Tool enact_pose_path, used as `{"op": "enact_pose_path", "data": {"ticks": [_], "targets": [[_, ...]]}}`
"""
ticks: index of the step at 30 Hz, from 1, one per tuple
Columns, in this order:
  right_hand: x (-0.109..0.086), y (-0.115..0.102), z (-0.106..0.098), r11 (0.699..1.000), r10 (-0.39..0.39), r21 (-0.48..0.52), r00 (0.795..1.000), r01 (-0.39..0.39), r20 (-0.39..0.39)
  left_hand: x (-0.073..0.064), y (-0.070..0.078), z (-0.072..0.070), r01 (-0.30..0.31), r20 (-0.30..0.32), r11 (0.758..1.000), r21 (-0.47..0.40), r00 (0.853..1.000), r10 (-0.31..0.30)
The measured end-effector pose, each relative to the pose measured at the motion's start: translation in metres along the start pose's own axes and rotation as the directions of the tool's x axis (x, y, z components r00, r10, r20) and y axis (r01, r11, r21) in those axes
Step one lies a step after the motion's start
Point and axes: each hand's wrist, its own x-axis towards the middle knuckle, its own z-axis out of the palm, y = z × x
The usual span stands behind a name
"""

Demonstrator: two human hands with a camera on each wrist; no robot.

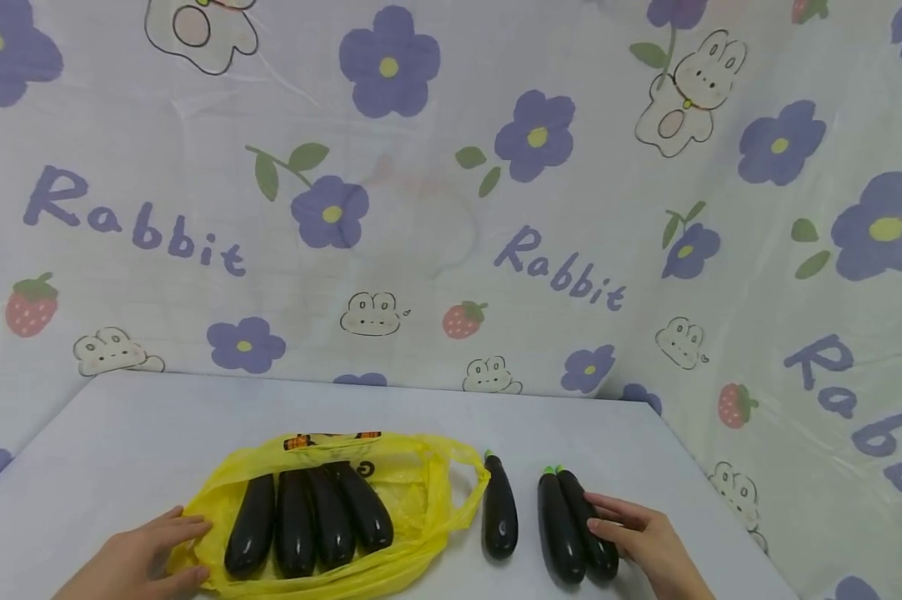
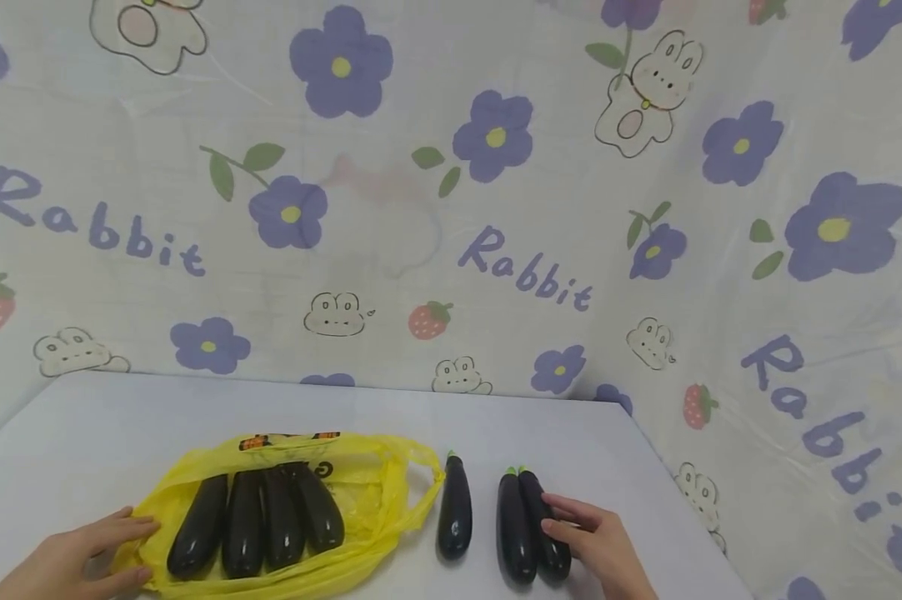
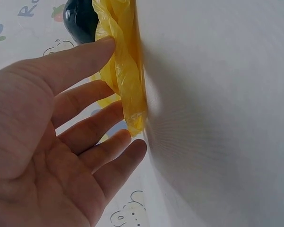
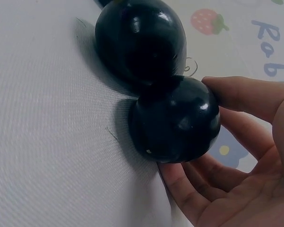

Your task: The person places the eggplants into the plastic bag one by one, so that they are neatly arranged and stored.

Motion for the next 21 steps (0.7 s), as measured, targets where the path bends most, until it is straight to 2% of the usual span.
{"op": "enact_pose_path", "data": {"ticks": [5,11,21], "targets": [[0.0001,-0.0012,-0.0017,0.999,0.009,0.033,1.000,-0.009,0.000,0.0006,0.0004,0.0004,0.004,0.001,1.000,0.004,1.000,-0.004],[-0.0007,0.0012,-0.0023,0.999,0.011,0.039,1.000,-0.011,-0.005,0.0015,0.0035,0.0006,0.043,0.019,0.999,-0.015,0.999,-0.042],[-0.0013,0.0025,-0.0024,0.999,0.004,0.039,1.000,-0.004,0.003,0.0004,0.0032,0.0018,0.051,0.008,0.999,-0.002,0.999,-0.051]]}}
